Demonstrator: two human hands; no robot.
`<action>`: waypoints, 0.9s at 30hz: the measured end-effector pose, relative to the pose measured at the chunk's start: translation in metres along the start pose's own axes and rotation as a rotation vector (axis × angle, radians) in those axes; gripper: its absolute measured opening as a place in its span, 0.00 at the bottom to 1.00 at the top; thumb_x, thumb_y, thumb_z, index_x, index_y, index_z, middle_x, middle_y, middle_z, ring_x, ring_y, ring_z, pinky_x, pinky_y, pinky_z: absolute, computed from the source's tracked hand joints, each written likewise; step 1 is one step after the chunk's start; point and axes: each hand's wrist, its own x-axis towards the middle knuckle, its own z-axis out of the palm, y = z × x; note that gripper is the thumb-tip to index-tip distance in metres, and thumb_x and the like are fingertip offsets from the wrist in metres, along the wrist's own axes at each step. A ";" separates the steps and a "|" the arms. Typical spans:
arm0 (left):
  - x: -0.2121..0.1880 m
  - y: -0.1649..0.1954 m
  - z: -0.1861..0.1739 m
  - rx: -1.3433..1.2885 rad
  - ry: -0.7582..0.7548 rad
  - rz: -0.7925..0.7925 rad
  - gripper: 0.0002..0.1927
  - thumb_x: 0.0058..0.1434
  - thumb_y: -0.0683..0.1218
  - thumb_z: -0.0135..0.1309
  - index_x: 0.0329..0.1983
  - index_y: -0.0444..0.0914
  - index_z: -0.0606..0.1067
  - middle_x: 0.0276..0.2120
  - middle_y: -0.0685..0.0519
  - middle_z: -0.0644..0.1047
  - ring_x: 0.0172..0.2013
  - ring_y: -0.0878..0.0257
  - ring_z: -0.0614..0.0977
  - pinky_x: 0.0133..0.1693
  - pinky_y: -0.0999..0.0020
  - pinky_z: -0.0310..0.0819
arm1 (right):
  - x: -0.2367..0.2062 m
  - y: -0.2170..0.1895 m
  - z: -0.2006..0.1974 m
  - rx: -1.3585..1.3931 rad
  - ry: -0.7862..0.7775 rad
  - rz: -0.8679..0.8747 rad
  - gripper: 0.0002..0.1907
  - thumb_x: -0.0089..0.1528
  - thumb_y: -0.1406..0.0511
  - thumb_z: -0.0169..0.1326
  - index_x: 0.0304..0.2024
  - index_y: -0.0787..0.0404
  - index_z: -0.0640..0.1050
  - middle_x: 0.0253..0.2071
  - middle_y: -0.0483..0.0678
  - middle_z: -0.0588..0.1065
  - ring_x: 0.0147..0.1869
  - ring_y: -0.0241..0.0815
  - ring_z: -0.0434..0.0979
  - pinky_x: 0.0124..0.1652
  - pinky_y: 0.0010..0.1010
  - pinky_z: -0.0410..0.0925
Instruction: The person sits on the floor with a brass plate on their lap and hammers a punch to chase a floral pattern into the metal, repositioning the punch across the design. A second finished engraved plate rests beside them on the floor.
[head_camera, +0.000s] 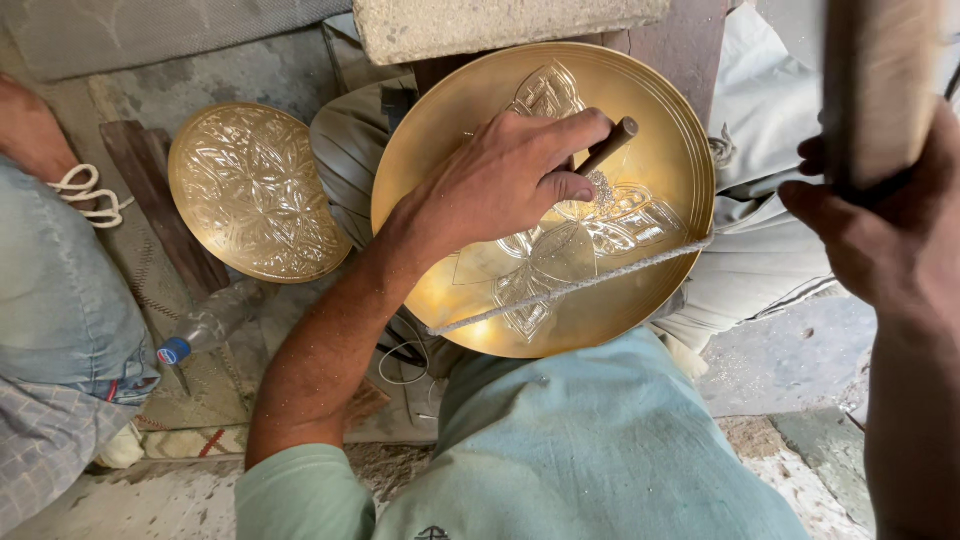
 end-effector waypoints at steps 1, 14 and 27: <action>-0.001 0.000 0.001 -0.004 0.001 0.001 0.20 0.64 0.48 0.63 0.53 0.36 0.69 0.34 0.45 0.80 0.37 0.51 0.86 0.35 0.54 0.73 | -0.001 -0.008 0.004 -0.088 0.001 0.041 0.28 0.59 0.73 0.62 0.60 0.69 0.67 0.46 0.46 0.75 0.51 0.37 0.79 0.50 0.27 0.76; 0.000 0.001 0.000 0.001 -0.029 -0.006 0.17 0.63 0.45 0.64 0.51 0.38 0.72 0.34 0.46 0.81 0.36 0.51 0.86 0.37 0.55 0.74 | 0.006 -0.014 0.003 -1.038 -0.108 -0.205 0.18 0.59 0.78 0.62 0.52 0.71 0.77 0.44 0.60 0.78 0.43 0.52 0.81 0.44 0.39 0.76; -0.002 0.005 -0.003 0.018 -0.005 -0.013 0.19 0.63 0.45 0.64 0.53 0.37 0.71 0.36 0.44 0.80 0.37 0.50 0.86 0.37 0.54 0.73 | 0.009 -0.022 0.005 -0.658 -0.058 0.023 0.19 0.62 0.76 0.55 0.57 0.73 0.73 0.44 0.57 0.78 0.42 0.48 0.80 0.40 0.35 0.73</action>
